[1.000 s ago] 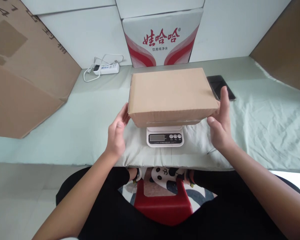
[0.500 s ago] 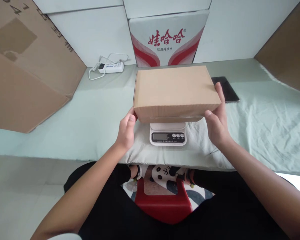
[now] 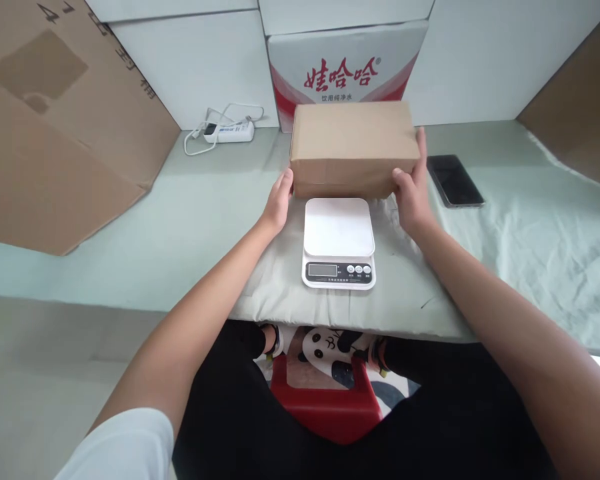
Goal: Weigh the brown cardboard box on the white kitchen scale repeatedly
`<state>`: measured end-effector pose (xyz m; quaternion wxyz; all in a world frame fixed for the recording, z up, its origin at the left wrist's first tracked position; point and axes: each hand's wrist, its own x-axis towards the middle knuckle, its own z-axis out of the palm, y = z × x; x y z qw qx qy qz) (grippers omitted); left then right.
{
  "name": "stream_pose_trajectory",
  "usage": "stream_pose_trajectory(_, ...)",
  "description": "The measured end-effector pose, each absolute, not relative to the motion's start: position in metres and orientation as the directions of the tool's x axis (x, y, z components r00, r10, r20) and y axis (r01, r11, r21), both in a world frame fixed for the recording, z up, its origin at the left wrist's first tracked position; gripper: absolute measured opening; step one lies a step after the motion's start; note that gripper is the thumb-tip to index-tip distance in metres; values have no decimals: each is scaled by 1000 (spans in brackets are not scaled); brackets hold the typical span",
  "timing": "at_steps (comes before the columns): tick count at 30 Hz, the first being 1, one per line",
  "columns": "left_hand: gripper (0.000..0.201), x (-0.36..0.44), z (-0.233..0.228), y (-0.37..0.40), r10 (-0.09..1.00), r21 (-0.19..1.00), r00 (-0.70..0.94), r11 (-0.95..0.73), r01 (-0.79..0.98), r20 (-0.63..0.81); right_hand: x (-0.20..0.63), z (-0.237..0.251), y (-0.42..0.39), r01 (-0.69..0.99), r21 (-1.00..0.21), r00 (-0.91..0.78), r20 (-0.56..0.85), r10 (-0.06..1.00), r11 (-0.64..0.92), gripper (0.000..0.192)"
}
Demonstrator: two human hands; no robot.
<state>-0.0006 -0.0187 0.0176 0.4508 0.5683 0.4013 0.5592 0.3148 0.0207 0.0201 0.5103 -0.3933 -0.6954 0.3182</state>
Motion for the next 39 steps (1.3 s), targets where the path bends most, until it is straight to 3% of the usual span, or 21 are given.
stream_pose_trajectory(4, 91, -8, 1, -9, 972, 979, 115, -201, -45, 205, 309, 3, 24, 169, -892, -77, 413, 908, 420, 115)
stream_pose_trajectory(10, 93, -31, 2, -1, 994, 994, 8, -110, -8, 110, 321, 12, 26, 167, -914, -121, 354, 927, 371, 111)
stream_pose_trajectory(17, 95, -28, 5, -5, 986, 992, 112, -120, -48, 125, 322, -7, 39, 182, -896, -146, 382, 913, 404, 95)
stream_pose_trajectory(22, 102, -16, 26, -14, 978, 984, 107, -176, -41, 180, 315, 12, 33, 191, -875, -154, 422, 894, 446, 98)
stream_pose_trajectory(28, 98, -7, 67, -74, 925, 925, -12, -380, 20, 381, 310, 67, -23, 223, -805, -140, 532, 835, 550, 112)
stream_pose_trajectory(31, 93, -3, 64, -117, 931, 931, -7, -363, 43, 364, 315, 65, -66, 258, -793, -154, 531, 833, 553, 116)
stream_pose_trajectory(39, 94, -1, 37, -172, 960, 962, 67, -270, -30, 271, 347, 27, -112, 292, -764, -169, 551, 817, 575, 102)
